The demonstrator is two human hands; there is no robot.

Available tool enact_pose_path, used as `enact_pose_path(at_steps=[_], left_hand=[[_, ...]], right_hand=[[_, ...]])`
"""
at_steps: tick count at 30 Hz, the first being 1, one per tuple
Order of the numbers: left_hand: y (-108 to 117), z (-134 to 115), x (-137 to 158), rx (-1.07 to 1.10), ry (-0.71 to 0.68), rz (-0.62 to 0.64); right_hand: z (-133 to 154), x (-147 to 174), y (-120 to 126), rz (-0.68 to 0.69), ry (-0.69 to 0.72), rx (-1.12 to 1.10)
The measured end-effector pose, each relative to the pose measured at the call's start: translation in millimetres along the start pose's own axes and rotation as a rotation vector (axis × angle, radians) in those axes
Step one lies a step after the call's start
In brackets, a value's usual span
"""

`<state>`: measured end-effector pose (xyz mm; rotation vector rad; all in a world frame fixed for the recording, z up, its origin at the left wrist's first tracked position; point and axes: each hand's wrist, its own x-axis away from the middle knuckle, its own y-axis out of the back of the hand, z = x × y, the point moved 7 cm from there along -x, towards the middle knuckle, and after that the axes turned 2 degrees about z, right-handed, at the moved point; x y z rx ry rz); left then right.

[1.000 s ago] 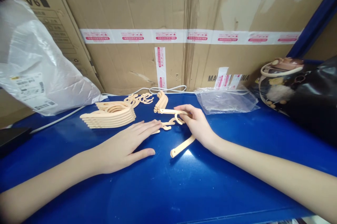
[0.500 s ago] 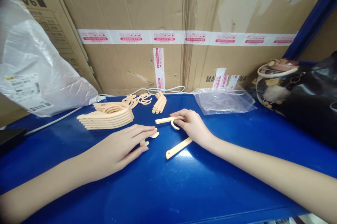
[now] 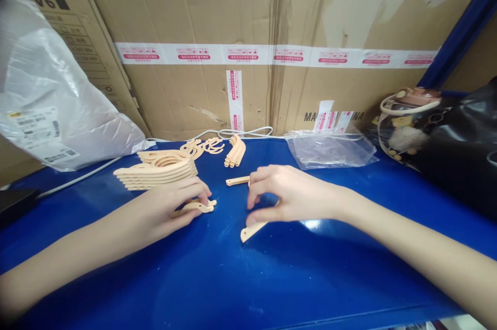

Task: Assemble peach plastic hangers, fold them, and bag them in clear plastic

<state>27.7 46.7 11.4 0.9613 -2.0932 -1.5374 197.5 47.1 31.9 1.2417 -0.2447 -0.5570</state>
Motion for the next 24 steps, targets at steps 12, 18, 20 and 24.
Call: enact_pose_path(at_steps=[12, 18, 20, 24], left_hand=[[9, -1, -1, 0.003, 0.012, -0.082], [19, -3, -1, 0.137, 0.016, -0.208], [17, -4, -1, 0.147, 0.026, -0.210], [14, -4, 0, 0.150, 0.051, -0.212]], right_hand=[[24, 2, -23, 0.104, -0.039, 0.169], [23, 0, -40, 0.101, 0.052, 0.381], [22, 0, -41, 0.088, 0.084, 0.423], [24, 1, -44, 0.074, 0.142, 0.506]])
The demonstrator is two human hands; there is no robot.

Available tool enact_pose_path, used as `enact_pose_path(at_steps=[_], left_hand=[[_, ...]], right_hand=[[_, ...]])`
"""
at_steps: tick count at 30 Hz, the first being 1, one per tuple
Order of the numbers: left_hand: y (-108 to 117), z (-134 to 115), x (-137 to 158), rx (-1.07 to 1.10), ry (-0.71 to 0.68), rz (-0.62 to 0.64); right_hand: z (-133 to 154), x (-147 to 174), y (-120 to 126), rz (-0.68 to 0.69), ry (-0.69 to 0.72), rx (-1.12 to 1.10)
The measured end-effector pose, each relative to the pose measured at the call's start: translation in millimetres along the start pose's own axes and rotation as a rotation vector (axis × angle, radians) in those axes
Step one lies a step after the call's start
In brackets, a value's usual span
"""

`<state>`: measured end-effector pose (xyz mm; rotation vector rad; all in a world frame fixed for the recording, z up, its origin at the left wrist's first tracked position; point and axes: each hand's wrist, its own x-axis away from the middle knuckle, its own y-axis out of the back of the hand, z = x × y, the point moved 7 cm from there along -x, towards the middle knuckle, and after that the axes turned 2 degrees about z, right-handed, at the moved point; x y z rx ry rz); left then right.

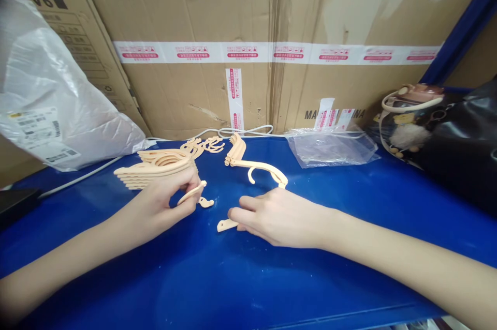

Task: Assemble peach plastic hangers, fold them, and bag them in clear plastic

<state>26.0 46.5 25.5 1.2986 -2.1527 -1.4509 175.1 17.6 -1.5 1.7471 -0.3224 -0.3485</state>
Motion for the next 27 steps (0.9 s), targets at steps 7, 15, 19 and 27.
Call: enact_pose_path(at_steps=[7, 15, 19, 27], left_hand=[[1, 3, -2, -0.040, 0.063, -0.020], [-5, -17, 7, -0.134, -0.091, 0.060], [-8, -19, 10, -0.276, -0.101, 0.035], [-8, -6, 7, -0.307, -0.053, 0.011]], right_hand=[[-4, 0, 0, -0.040, -0.098, -0.015], [-13, -6, -3, -0.066, -0.195, -0.184], [-15, -7, -3, -0.085, -0.196, -0.215], [-18, -4, -5, -0.144, -0.166, -0.418]])
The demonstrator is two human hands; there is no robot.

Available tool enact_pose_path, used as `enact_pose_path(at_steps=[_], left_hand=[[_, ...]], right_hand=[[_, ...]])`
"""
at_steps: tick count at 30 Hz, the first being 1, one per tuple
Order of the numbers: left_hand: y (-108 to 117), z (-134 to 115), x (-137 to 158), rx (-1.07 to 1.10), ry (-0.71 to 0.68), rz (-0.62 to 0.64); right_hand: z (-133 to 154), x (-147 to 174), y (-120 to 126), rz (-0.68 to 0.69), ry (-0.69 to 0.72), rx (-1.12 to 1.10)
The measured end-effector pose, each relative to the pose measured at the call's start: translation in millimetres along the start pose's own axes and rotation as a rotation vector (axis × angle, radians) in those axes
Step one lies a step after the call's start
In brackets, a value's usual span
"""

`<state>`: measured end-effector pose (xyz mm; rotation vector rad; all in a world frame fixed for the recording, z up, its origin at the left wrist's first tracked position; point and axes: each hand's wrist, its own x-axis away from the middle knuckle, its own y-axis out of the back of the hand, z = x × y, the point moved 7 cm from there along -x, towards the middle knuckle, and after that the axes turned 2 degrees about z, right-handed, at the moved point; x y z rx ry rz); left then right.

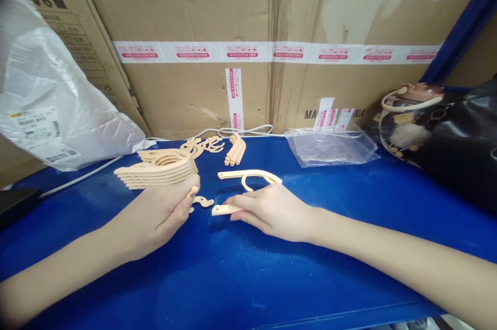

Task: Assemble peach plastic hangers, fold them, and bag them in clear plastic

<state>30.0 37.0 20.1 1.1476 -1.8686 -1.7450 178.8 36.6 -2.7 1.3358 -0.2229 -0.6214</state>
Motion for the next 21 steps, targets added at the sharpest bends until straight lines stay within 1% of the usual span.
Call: enact_pose_path(at_steps=[3, 8, 12, 15, 18, 21], left_hand=[[1, -4, 0, 0.056, -0.017, -0.010], [1, -10, 1, 0.101, -0.118, -0.024], [5, -5, 2, 0.092, -0.080, -0.048], [9, -8, 3, 0.062, -0.065, -0.063], [6, -14, 2, 0.006, -0.078, -0.021], [1, -15, 0, 0.020, -0.075, 0.049]], right_hand=[[1, 0, 1, -0.008, 0.013, -0.013], [3, 1, 1, 0.006, 0.038, -0.020], [6, 2, 3, -0.013, 0.067, -0.021], [5, 2, 4, -0.031, 0.035, -0.037], [2, 2, 5, -0.049, -0.006, -0.054], [-2, 2, 6, -0.081, -0.048, -0.055]])
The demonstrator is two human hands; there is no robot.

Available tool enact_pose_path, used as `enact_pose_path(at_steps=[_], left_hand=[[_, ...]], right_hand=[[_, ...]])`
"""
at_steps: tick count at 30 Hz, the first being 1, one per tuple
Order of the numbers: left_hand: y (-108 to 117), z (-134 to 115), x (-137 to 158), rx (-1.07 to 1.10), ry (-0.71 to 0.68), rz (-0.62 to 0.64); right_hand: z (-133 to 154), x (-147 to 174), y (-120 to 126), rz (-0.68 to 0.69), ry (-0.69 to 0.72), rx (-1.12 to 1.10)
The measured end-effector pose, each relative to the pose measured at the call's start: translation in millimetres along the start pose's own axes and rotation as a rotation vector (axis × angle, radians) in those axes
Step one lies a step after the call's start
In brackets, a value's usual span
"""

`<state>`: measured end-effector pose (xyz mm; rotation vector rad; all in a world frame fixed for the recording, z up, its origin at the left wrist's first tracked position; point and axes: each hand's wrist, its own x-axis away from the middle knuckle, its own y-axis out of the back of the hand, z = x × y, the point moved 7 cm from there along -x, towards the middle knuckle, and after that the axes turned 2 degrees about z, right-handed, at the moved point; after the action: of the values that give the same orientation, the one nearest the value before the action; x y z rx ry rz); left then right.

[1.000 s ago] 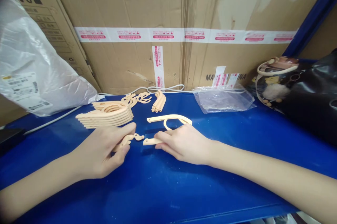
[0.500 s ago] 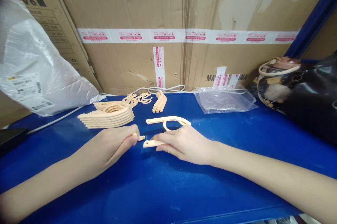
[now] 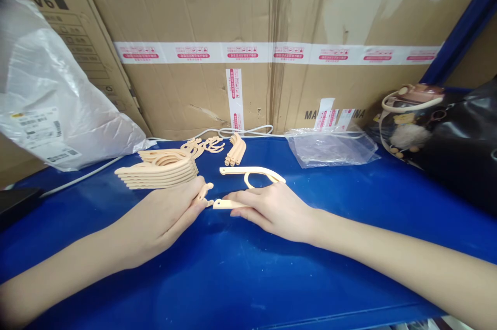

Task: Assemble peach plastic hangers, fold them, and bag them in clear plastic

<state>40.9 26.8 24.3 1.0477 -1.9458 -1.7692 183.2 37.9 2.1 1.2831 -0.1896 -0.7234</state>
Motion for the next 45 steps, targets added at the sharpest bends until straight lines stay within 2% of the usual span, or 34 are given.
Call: enact_pose_path(at_steps=[5, 9, 17, 24, 28, 32, 35, 41, 45], left_hand=[[-8, -1, -1, 0.104, -0.014, 0.113], [-12, 2, 0, 0.111, 0.006, 0.143], [-21, 4, -1, -0.195, 0.019, 0.201], [-19, -3, 3, -0.187, -0.073, 0.125], [-20, -3, 3, -0.257, -0.059, 0.165], [-22, -3, 1, -0.348, -0.039, 0.203], [-23, -5, 1, -0.431, -0.085, 0.155], [-17, -17, 3, -0.587, -0.266, -0.089], [-14, -20, 3, -0.620, -0.268, -0.123]], right_hand=[[0, 3, 2, -0.046, 0.002, 0.042], [1, 4, 2, -0.053, 0.009, 0.051], [6, 2, 1, -0.068, 0.074, 0.113], [21, 6, 9, -0.190, 0.179, 0.305], [24, 6, 10, -0.243, 0.228, 0.438], [23, 6, 8, -0.228, 0.223, 0.439], [21, 5, 6, -0.177, 0.203, 0.369], [16, 3, 7, -0.090, 0.137, 0.178], [13, 2, 7, -0.053, 0.110, 0.091]])
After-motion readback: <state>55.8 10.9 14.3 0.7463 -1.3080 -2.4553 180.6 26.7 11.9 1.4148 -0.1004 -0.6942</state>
